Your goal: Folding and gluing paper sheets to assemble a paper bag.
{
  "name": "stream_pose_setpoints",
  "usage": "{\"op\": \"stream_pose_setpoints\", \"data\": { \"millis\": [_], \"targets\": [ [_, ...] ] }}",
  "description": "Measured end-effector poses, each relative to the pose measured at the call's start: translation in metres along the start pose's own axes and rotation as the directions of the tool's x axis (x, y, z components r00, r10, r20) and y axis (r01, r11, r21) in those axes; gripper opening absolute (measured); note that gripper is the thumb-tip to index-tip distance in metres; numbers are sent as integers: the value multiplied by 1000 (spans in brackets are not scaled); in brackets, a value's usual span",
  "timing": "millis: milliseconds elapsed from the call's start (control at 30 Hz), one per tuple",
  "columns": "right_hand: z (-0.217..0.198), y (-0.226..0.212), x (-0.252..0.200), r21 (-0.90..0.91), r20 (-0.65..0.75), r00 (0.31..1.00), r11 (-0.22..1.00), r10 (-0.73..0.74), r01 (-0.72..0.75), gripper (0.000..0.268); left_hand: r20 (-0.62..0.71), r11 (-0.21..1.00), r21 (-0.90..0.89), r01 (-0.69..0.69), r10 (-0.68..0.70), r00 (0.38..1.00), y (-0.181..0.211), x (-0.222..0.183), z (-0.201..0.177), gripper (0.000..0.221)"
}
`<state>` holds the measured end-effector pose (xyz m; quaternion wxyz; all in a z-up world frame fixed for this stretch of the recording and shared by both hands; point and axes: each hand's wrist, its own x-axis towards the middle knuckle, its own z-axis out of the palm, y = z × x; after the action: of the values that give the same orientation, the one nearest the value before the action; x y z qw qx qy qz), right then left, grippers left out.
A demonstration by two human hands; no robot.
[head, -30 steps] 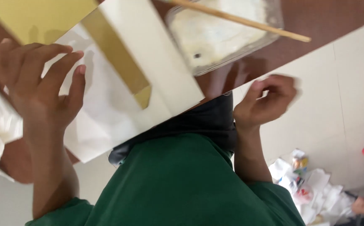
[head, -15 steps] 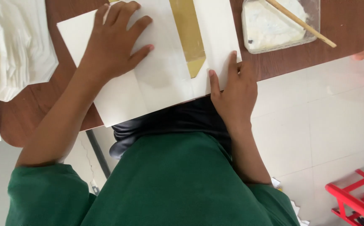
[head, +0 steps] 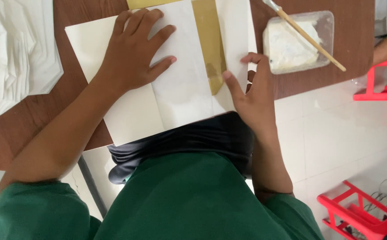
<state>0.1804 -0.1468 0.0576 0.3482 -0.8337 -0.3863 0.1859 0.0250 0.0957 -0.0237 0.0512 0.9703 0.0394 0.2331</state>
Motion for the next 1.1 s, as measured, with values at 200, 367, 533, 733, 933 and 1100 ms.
{"op": "stream_pose_setpoints", "data": {
  "millis": [200, 367, 533, 733, 933, 1100],
  "targets": [
    [0, -28, 46, -74, 122, 964, 971, 237, -229, 69, 22, 999, -38, 20, -19, 1000, 5, 4, -2, 53],
    [10, -11, 80, -31, 157, 986, 998, 51, -47, 12, 92, 988, -125, 88, -77, 993, 10, 3, -7, 64],
    [19, -2, 91, -13, 183, 912, 926, -368, 376, 16, 175, 977, -140, 160, -135, 975, 13, -1, -4, 66],
    [20, -5, 100, 27, 316, 864, 914, -393, 406, 16, 161, 983, -113, 142, -123, 979, 13, 0, -4, 65],
    [22, -6, 104, 39, 312, 880, 931, -357, 364, 18, 148, 989, -84, 118, -105, 983, 13, 2, -5, 64],
    [21, -8, 106, 58, 314, 879, 932, -358, 358, 16, 169, 989, -79, 126, -111, 979, 13, 2, -5, 65]
  ]
}}
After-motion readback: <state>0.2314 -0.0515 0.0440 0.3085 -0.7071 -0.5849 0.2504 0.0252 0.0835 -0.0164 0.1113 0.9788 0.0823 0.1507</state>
